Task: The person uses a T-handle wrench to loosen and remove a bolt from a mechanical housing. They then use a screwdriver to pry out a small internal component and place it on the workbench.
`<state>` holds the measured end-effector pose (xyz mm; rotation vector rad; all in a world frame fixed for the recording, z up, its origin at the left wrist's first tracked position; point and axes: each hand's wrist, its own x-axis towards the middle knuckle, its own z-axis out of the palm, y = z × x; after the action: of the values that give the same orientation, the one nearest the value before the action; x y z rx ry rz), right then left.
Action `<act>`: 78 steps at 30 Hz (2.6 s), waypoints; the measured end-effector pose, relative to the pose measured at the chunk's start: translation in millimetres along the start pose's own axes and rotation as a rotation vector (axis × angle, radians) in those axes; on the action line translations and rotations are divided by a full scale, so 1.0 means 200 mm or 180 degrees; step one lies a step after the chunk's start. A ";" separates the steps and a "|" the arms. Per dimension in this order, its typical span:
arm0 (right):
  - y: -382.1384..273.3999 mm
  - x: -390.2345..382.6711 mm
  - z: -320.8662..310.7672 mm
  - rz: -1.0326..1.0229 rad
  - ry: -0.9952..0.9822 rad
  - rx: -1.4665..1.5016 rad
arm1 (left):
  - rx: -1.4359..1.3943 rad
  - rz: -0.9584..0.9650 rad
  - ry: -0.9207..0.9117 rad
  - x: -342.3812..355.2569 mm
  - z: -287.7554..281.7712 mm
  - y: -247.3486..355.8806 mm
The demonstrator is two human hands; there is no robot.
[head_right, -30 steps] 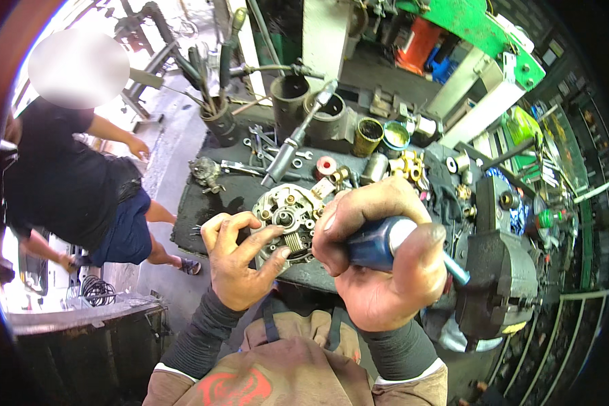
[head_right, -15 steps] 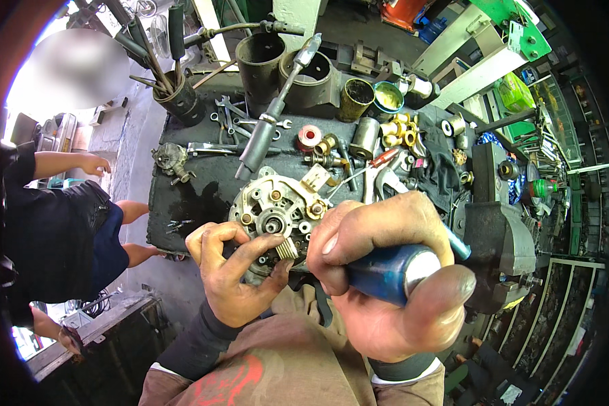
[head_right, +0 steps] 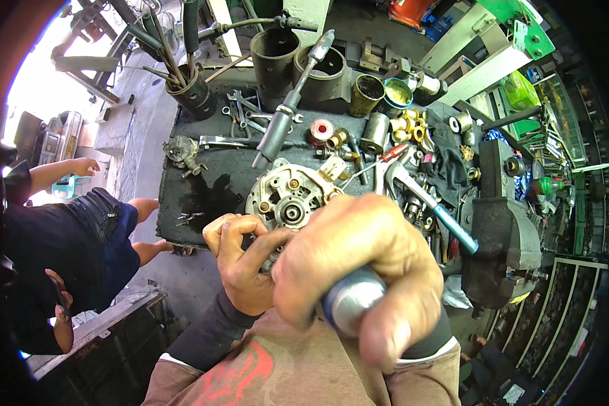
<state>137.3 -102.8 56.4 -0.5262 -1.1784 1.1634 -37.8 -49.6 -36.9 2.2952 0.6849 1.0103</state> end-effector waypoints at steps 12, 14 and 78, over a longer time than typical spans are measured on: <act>-0.15 0.06 0.12 0.0064 0.0696 -0.0993 | 0.0006 0.0224 -0.0006 0.01 -0.01 -0.01; -0.25 0.12 0.10 0.0395 0.0261 -0.2735 | 0.0195 0.0352 -0.0115 0.02 -0.06 -0.01; -0.05 0.02 0.28 -0.0257 0.1750 -0.1534 | 0.1001 0.1474 -0.1390 0.16 -0.23 0.00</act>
<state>91.3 -115.3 86.5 -1.0770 -0.9755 0.5941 -53.7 -16.9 6.2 2.9045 0.1354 0.5677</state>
